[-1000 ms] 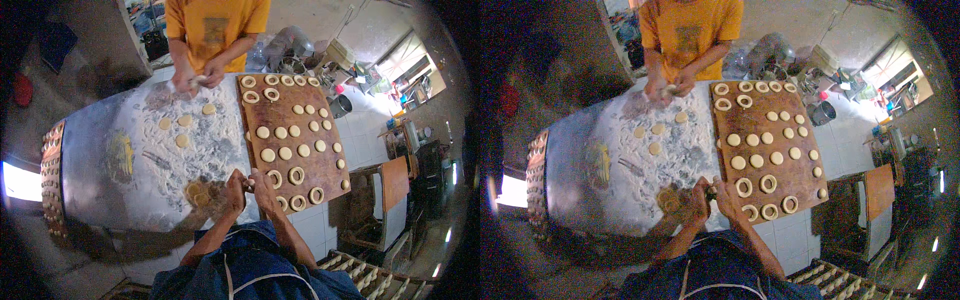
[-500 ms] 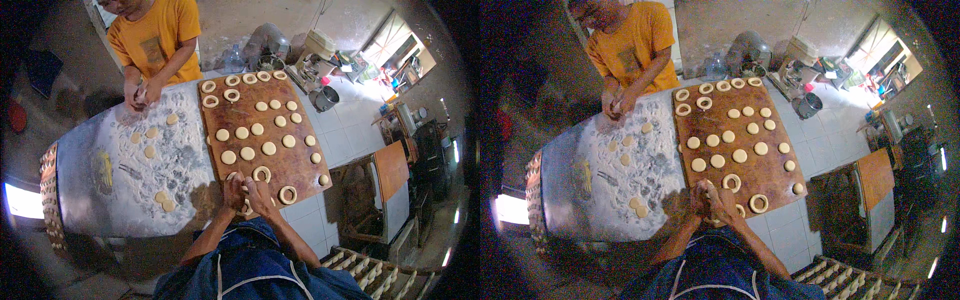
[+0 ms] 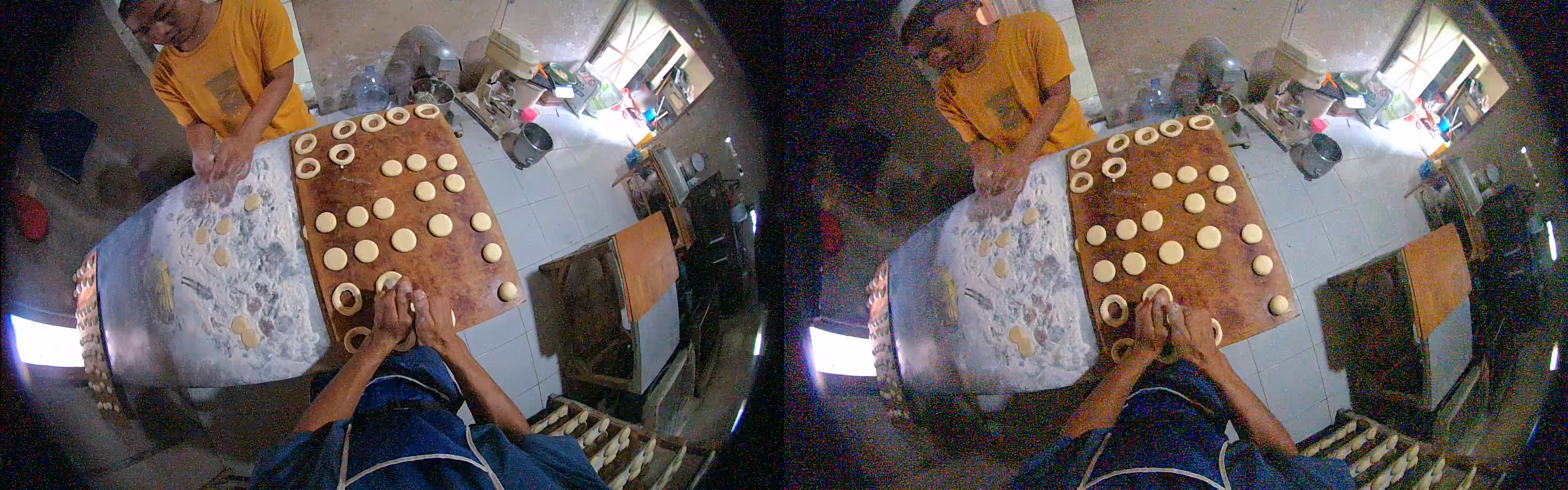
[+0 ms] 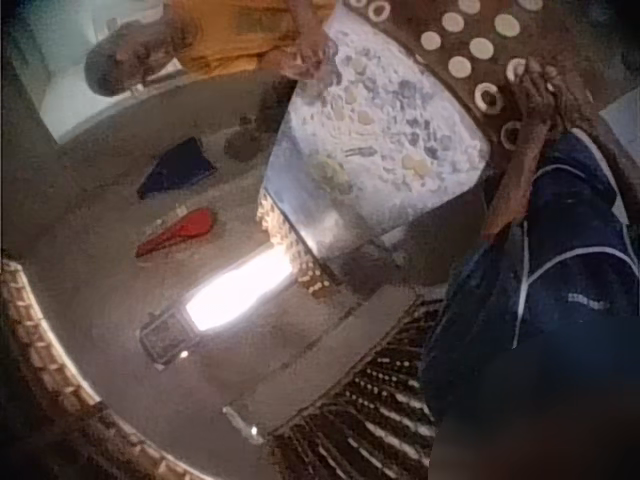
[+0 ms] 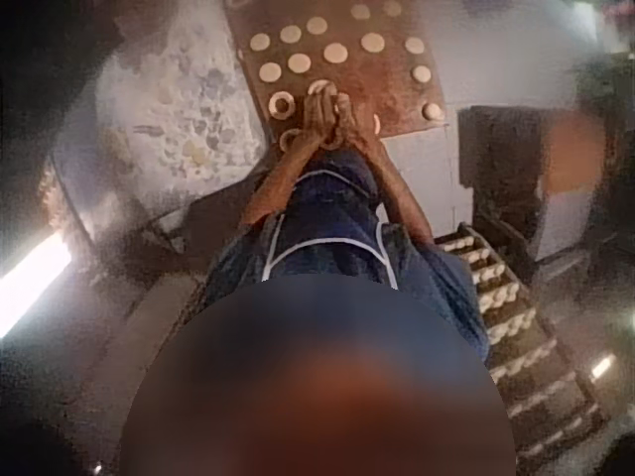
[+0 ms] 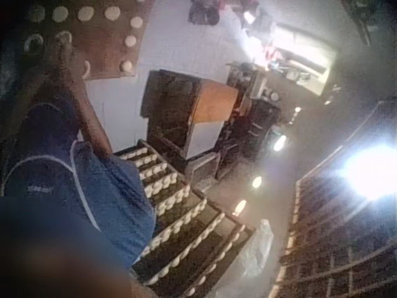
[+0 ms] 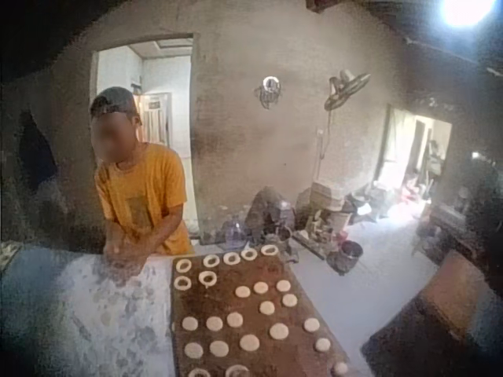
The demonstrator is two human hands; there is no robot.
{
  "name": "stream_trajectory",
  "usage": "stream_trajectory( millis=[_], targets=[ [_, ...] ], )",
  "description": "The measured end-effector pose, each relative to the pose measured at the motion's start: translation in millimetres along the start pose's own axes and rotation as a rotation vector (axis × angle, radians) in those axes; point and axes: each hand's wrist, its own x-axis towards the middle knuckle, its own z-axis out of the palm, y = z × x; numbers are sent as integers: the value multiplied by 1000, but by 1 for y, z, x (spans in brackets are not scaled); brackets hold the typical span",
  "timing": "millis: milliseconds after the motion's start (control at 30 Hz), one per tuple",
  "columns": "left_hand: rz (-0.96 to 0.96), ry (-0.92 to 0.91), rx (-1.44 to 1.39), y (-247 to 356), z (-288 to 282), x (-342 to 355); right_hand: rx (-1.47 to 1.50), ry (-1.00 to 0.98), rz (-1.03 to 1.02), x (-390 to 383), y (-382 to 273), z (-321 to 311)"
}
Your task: The person shapes small dough balls into rings by hand and places them on a wooden board. A coworker performs the same task at the same table. The camera wearer also moves a completed board onto a multi-tiered rack.
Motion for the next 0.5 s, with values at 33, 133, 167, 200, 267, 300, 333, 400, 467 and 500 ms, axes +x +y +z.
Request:
stream_trajectory(
  millis=[33, 133, 167, 200, 267, 300, 333, 400, 467, 500],
  targets=[
    [-316, -51, -214, 5, 6, -3, -30, -91, 96, -4, 7, -2],
    [-622, -66, -567, 25, 12, -2, 167, -31, 226, -2, -5, -16],
    [-617, -50, -637, 32, 11, 0, 215, -41, 280, 0, -1, -21],
    [-610, -34, -707, 37, 12, 1, 313, -16, 271, -2, 4, -25],
    [-598, -148, -887, 14, 19, -2, 556, 70, 185, -6, 21, -29],
    [-598, -153, -969, -18, 28, -7, 574, 85, 166, -5, 22, -32],
    [-597, -167, -1050, -38, 37, -10, 591, 105, 148, -3, 23, -36],
    [-547, -159, -772, -24, 47, 7, 366, 72, 253, 12, -5, -58],
    [-531, -353, -41, 27, 33, 48, 76, 107, 370, 16, -3, -70],
    [-446, -372, 52, 16, 42, 49, -79, 175, 276, 12, 19, -64]
  ],
)
